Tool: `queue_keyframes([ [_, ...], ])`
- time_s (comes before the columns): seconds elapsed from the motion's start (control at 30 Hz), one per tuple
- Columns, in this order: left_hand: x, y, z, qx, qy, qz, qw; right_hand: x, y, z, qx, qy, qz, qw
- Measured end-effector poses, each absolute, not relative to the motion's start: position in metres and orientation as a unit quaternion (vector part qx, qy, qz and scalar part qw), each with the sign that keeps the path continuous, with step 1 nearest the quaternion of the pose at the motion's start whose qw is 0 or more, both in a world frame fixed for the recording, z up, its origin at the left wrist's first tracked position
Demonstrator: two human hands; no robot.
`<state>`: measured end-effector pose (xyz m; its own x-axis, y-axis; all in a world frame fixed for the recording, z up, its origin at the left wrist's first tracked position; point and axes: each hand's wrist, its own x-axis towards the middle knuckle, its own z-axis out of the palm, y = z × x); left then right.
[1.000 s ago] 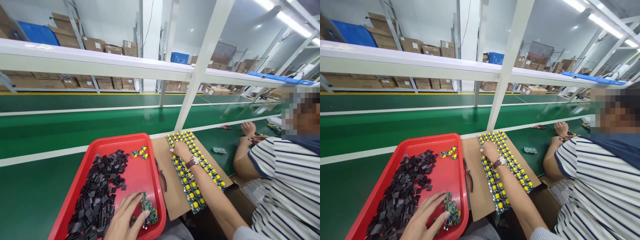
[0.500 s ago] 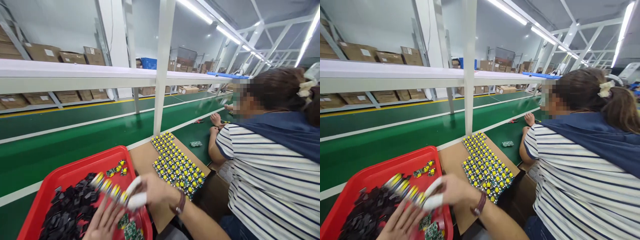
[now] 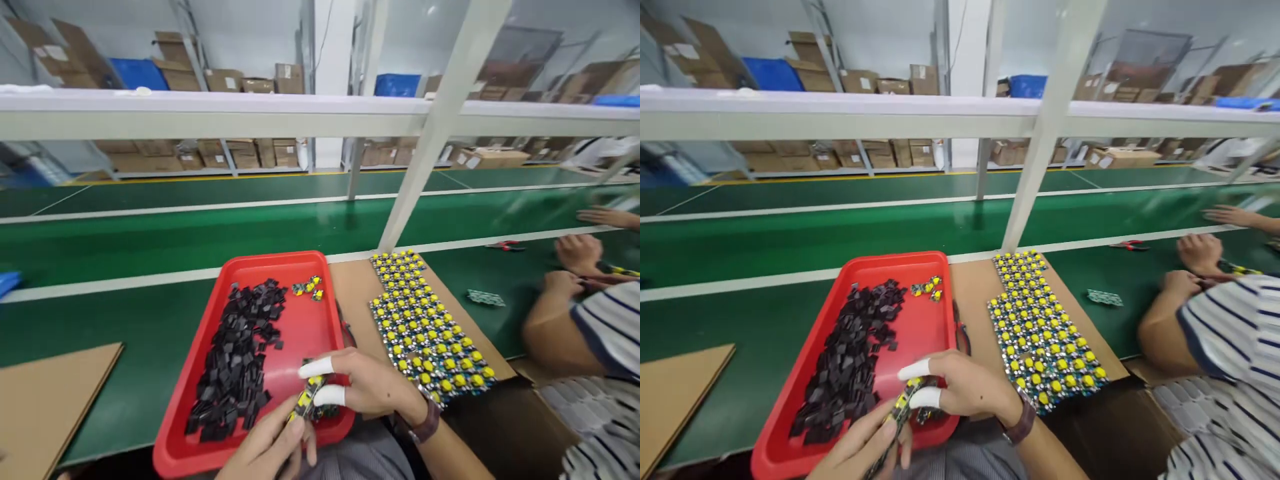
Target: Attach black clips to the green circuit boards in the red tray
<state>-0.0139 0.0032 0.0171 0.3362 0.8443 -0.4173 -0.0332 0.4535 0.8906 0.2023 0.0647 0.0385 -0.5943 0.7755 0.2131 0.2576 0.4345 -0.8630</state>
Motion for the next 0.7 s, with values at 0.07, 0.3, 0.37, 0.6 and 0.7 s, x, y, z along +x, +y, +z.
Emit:
queue_keyframes([
  [0.07, -0.01, 0.003, 0.014, 0.384, 0.501, 0.356, 0.688, 0.19, 0.059, 0.021, -0.379, -0.774, 0.356, 0.362],
  [0.3, -0.012, 0.017, 0.014, 0.346, 0.59, 0.458, 0.568, 0.177, 0.064, -0.006, -0.46, -0.814, 0.218, 0.28],
  [0.37, -0.018, 0.02, 0.016, 0.369, 0.589, 0.434, 0.573, 0.181, 0.066, 0.0, -0.437, -0.841, 0.241, 0.211],
  [0.6, -0.026, 0.021, 0.022, 0.476, 0.491, 0.288, 0.67, 0.189, 0.057, 0.019, -0.322, -0.824, 0.372, 0.281],
  [0.7, -0.011, 0.021, 0.015, 0.448, 0.491, 0.325, 0.673, 0.18, 0.053, 0.008, -0.321, -0.823, 0.318, 0.345],
])
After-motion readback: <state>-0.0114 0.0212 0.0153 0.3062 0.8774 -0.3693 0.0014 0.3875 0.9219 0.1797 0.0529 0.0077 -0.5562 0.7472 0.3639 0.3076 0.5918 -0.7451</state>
